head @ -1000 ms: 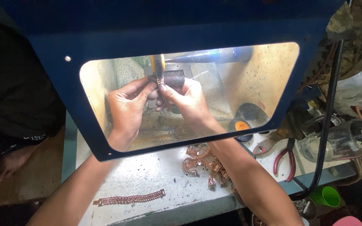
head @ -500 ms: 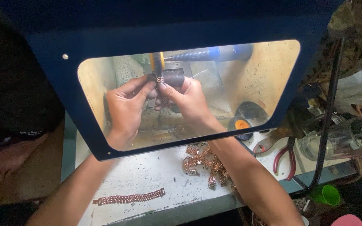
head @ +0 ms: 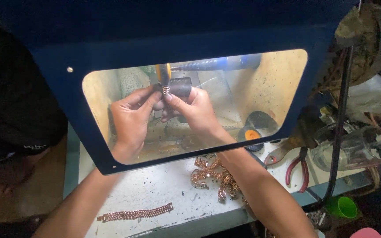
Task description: Polishing a metal jewelry bracelet using a bench-mounted polishing machine with a rotating buffing wheel.
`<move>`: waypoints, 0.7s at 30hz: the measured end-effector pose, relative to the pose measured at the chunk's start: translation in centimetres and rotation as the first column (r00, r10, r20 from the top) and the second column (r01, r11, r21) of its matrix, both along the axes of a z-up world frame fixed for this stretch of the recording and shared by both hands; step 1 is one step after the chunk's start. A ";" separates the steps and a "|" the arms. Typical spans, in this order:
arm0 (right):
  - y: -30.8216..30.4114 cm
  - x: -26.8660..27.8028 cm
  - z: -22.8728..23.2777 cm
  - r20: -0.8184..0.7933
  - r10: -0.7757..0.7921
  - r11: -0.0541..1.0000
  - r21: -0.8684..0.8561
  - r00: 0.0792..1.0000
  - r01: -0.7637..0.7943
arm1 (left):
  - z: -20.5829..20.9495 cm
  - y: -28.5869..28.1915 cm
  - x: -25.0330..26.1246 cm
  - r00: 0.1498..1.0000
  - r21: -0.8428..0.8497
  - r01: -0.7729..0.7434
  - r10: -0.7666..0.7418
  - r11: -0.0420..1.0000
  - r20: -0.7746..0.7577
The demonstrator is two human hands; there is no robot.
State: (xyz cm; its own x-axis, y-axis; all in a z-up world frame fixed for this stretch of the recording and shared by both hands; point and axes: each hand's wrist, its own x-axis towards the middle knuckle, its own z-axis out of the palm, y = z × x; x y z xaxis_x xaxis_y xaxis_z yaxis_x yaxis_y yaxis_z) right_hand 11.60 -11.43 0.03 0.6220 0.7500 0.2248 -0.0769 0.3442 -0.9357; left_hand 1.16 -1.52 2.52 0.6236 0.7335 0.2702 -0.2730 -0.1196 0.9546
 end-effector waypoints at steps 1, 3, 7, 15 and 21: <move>0.0 0.0 -0.1 -0.001 0.005 1.000 0.002 1.000 -0.005 | -0.1 0.0 -0.1 1.000 -0.002 -0.002 0.002 1.000 -0.005; -0.1 0.1 -0.2 -0.002 0.024 1.000 0.013 1.000 -0.024 | -0.2 0.1 -0.1 1.000 0.002 -0.005 0.005 1.000 -0.006; -0.3 0.2 -0.1 0.023 0.043 0.999 0.014 0.999 -0.043 | -0.4 0.2 0.0 1.000 0.008 -0.006 0.006 1.000 -0.006; 0.1 0.4 -0.5 -0.037 0.024 0.999 0.027 0.999 -0.023 | -0.2 0.0 -0.2 1.000 0.003 -0.008 0.008 1.000 0.001; -0.3 0.3 -0.5 -0.028 0.076 0.996 0.041 0.997 -0.075 | -0.5 0.1 -0.1 1.000 -0.005 -0.008 0.008 1.000 -0.010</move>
